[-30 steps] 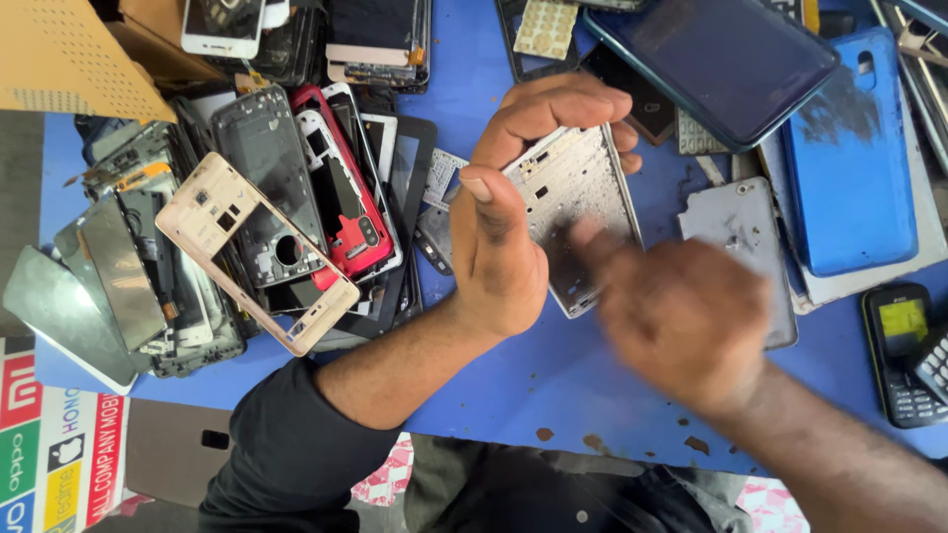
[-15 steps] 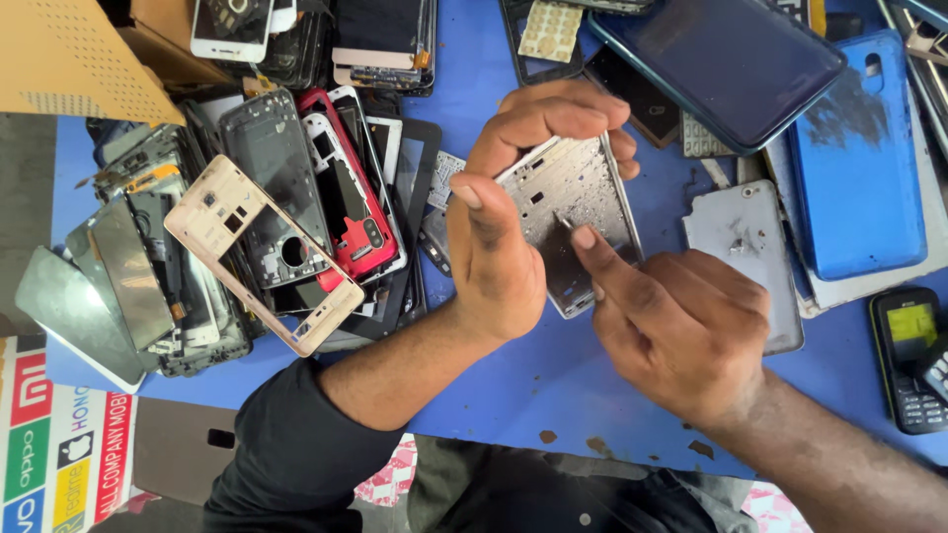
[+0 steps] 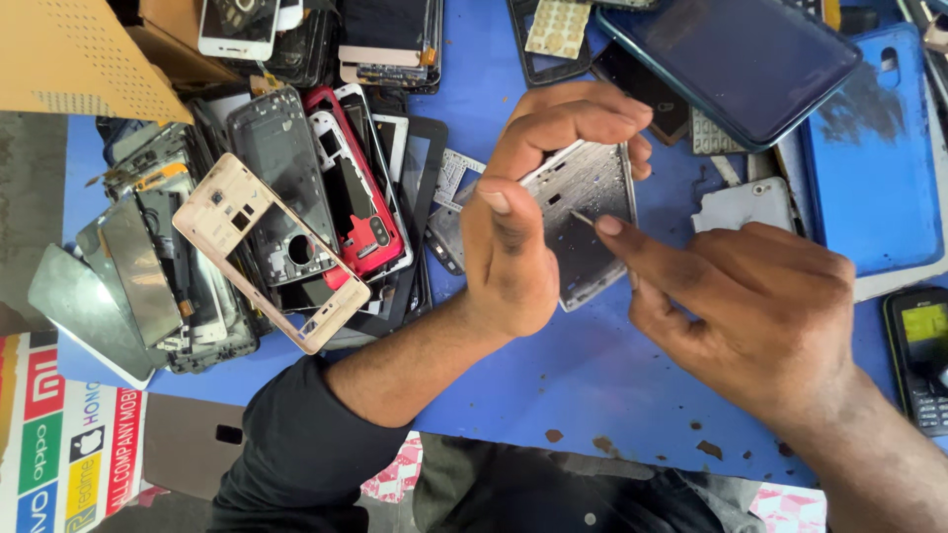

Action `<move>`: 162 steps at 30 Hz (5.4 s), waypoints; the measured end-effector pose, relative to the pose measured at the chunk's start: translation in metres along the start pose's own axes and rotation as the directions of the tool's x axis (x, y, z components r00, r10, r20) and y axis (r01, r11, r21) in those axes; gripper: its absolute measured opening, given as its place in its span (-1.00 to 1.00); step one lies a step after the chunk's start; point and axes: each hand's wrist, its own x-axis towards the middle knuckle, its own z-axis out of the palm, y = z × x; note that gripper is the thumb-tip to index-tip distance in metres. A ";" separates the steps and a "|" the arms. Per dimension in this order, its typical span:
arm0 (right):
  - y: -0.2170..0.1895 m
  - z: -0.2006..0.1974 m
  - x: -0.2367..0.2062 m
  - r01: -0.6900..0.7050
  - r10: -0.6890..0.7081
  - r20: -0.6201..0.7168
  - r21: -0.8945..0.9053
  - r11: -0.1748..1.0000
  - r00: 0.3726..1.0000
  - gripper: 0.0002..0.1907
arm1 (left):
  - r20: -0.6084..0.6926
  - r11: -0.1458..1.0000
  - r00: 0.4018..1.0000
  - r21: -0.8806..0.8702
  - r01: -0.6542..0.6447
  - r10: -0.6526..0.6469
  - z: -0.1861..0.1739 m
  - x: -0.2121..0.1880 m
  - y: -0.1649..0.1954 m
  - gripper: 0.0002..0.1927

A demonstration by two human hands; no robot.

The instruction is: The person holds a white smartphone housing and repeatedly rubs its inner metal surface with a finger. The person rotates the housing to access different areas while continuing to rub the interior.

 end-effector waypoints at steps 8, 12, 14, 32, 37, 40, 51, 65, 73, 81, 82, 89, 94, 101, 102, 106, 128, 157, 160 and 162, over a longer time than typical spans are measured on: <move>-0.004 0.002 -0.003 -0.045 0.045 0.022 0.004 0.999 0.999 -0.55 | -0.028 0.993 0.999 0.112 -0.031 0.035 0.002 0.000 -0.003 -0.16; -0.007 0.015 -0.007 -0.037 0.040 -0.049 0.055 0.998 0.998 -0.48 | -0.099 0.999 0.995 -0.026 -0.029 0.026 0.006 -0.005 -0.003 -0.19; -0.010 0.020 -0.010 -0.046 0.053 -0.075 0.087 0.995 0.996 -0.48 | -0.122 0.998 0.992 -0.060 -0.016 0.008 0.007 -0.009 -0.002 -0.21; -0.018 0.029 -0.025 -0.395 0.413 -0.004 0.280 0.875 0.911 -0.53 | -0.162 0.992 0.986 -0.110 -0.068 0.050 0.008 -0.014 -0.009 -0.24; -0.017 0.029 -0.024 -0.197 0.234 -0.095 0.295 0.935 0.968 -0.51 | -0.139 0.988 0.989 -0.136 -0.069 0.050 0.006 -0.013 -0.007 -0.25; -0.014 0.031 -0.026 -0.013 0.037 -0.151 0.158 0.987 0.988 -0.45 | -0.125 0.986 0.992 -0.158 -0.047 0.028 0.003 -0.013 -0.005 -0.25; -0.009 0.030 -0.025 0.092 -0.071 -0.130 0.165 0.982 0.989 -0.46 | -0.074 0.984 0.996 -0.174 0.029 -0.042 -0.001 -0.014 0.001 -0.25; -0.017 0.030 -0.026 0.030 -0.014 -0.103 0.155 0.987 0.995 -0.42 | -0.040 0.979 0.996 -0.188 0.075 -0.084 -0.001 -0.014 0.001 -0.25; -0.020 0.024 -0.025 -0.013 0.019 -0.059 0.098 0.995 0.998 -0.42 | -0.004 0.974 0.994 -0.199 0.106 -0.109 -0.006 -0.008 -0.004 -0.25; -0.020 0.028 -0.027 -0.023 0.036 -0.092 0.136 0.990 0.995 -0.42 | -0.019 0.974 0.993 -0.196 0.114 -0.120 -0.002 -0.013 -0.002 -0.25; -0.020 0.029 -0.028 -0.016 0.031 -0.107 0.141 0.990 0.994 -0.42 | -0.023 0.975 0.993 -0.193 0.112 -0.118 -0.001 -0.014 -0.001 -0.25; -0.016 0.037 -0.030 0.029 -0.007 -0.122 0.180 0.983 0.993 -0.39 | -0.054 0.978 0.993 -0.187 0.098 -0.109 0.001 -0.018 0.001 -0.25; -0.016 0.038 -0.028 0.007 0.016 -0.099 0.235 0.972 0.995 -0.39 | -0.074 0.980 0.992 -0.178 0.091 -0.105 0.002 -0.020 0.001 -0.25; -0.014 0.036 -0.023 0.009 0.015 -0.140 0.166 0.986 0.990 -0.46 | -0.093 0.982 0.991 -0.169 0.083 -0.100 0.007 -0.024 0.002 -0.25; -0.014 0.036 -0.023 0.029 -0.011 -0.115 0.151 0.988 0.993 -0.45 | -0.094 0.982 0.991 -0.169 0.083 -0.100 0.006 -0.023 0.002 -0.25; -0.013 0.037 -0.021 0.074 -0.056 -0.149 0.119 0.990 0.987 -0.45 | -0.099 0.981 0.990 -0.174 0.083 -0.101 0.005 -0.023 0.000 -0.24; -0.001 0.036 -0.031 0.134 -0.133 -0.090 0.002 0.991 0.987 -0.64 | -0.090 0.981 0.990 -0.169 0.096 -0.112 0.006 -0.021 0.001 -0.24; 0.007 0.034 -0.021 0.075 -0.097 -0.217 -0.108 0.991 0.971 -0.58 | 0.000 0.974 0.985 -0.150 0.171 -0.173 0.009 -0.018 -0.001 -0.23; 0.007 0.032 -0.022 0.021 -0.032 -0.128 -0.082 0.996 0.991 -0.54 | -0.016 0.965 0.983 -0.195 0.178 -0.185 0.010 -0.018 -0.008 -0.24; 0.007 0.031 -0.023 -0.068 0.052 -0.107 -0.148 0.987 0.993 -0.53 | -0.058 0.976 0.985 -0.159 0.151 -0.162 0.008 -0.017 -0.014 -0.25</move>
